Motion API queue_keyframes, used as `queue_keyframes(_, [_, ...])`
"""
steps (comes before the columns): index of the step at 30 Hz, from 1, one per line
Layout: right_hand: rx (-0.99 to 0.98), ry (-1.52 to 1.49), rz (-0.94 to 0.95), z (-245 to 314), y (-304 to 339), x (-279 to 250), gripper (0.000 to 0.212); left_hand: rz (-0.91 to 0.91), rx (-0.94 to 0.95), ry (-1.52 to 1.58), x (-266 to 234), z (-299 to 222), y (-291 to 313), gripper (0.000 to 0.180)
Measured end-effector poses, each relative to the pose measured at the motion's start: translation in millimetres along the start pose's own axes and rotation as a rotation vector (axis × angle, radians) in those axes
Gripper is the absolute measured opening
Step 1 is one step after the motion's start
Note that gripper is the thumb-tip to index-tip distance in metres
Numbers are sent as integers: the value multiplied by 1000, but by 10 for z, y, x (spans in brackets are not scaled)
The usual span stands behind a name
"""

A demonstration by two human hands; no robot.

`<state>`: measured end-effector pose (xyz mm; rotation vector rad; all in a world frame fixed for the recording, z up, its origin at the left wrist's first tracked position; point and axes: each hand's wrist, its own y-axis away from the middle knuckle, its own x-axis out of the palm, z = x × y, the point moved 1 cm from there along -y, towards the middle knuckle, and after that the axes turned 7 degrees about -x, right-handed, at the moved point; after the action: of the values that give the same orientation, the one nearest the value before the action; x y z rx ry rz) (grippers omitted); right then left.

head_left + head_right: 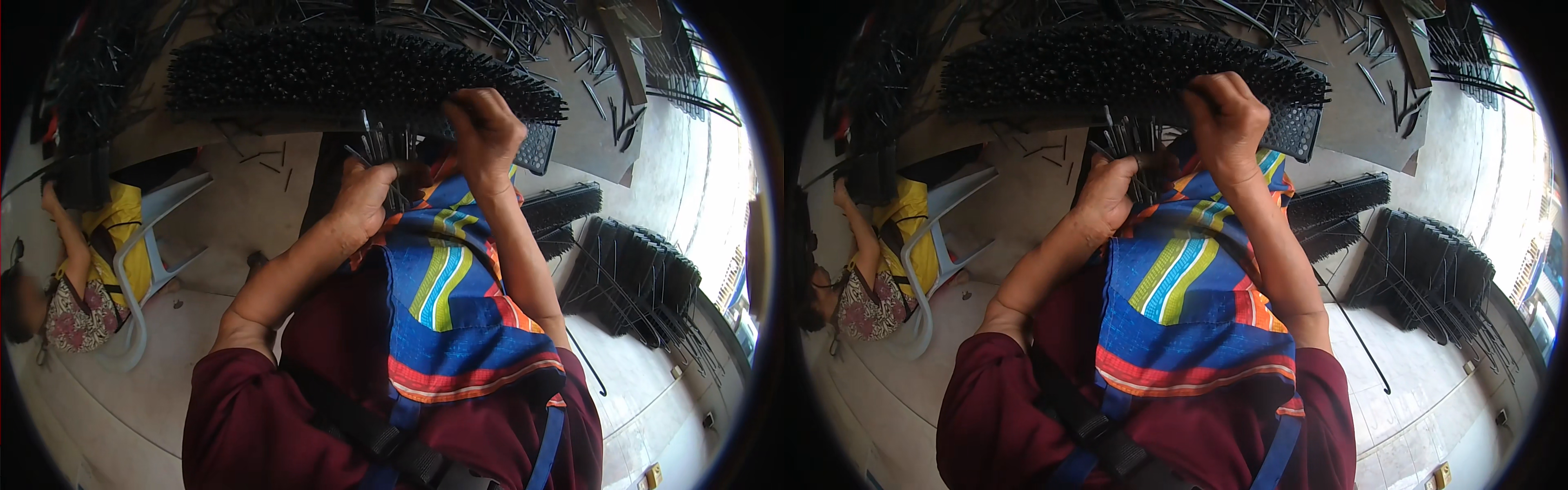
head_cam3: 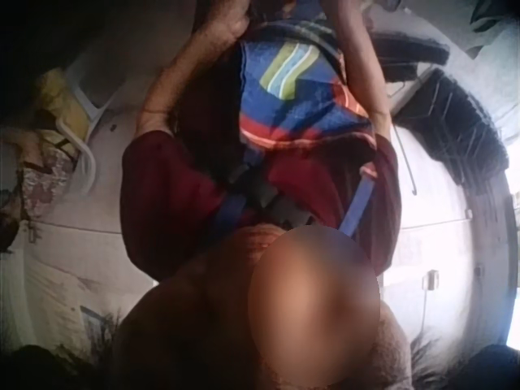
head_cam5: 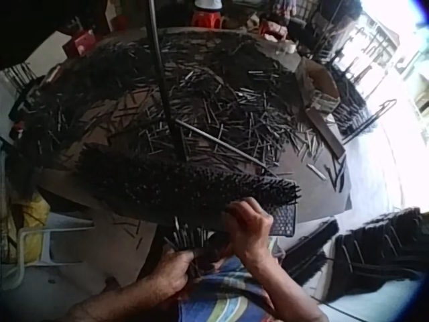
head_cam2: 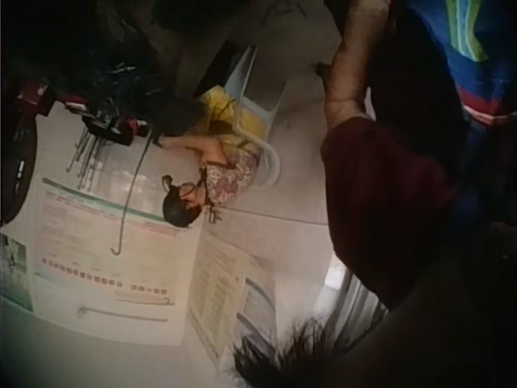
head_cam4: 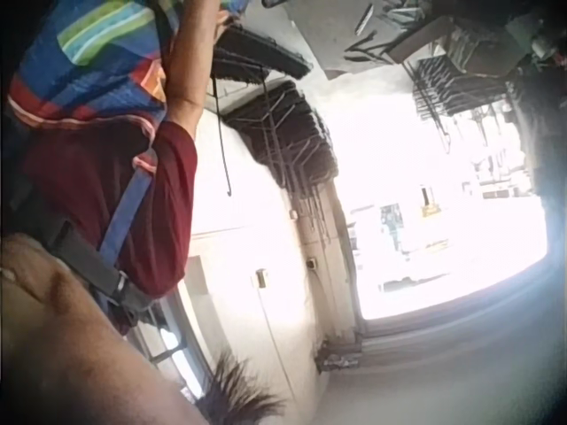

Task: Manually inserting thin metal rods into a plastic mesh base to assemble industrial components.

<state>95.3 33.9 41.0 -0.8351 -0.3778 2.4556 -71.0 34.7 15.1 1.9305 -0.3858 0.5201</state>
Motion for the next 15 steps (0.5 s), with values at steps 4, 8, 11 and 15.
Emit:
queue_keyframes(4, [-252,339,96,77,0,30,11,-3,61,-48,-33,32,-37,15])
queue_keyframes(8, [-355,433,196,179,-15,-37,15,1,60,10,22,15,17,16])
queue_keyframes(11, [-153,265,275,186,66,-119,17,62,37,108,39,-4,71,20])
queue_keyframes(15, [631,-389,485,123,231,-118,9,137,15,5,94,7,80,21])
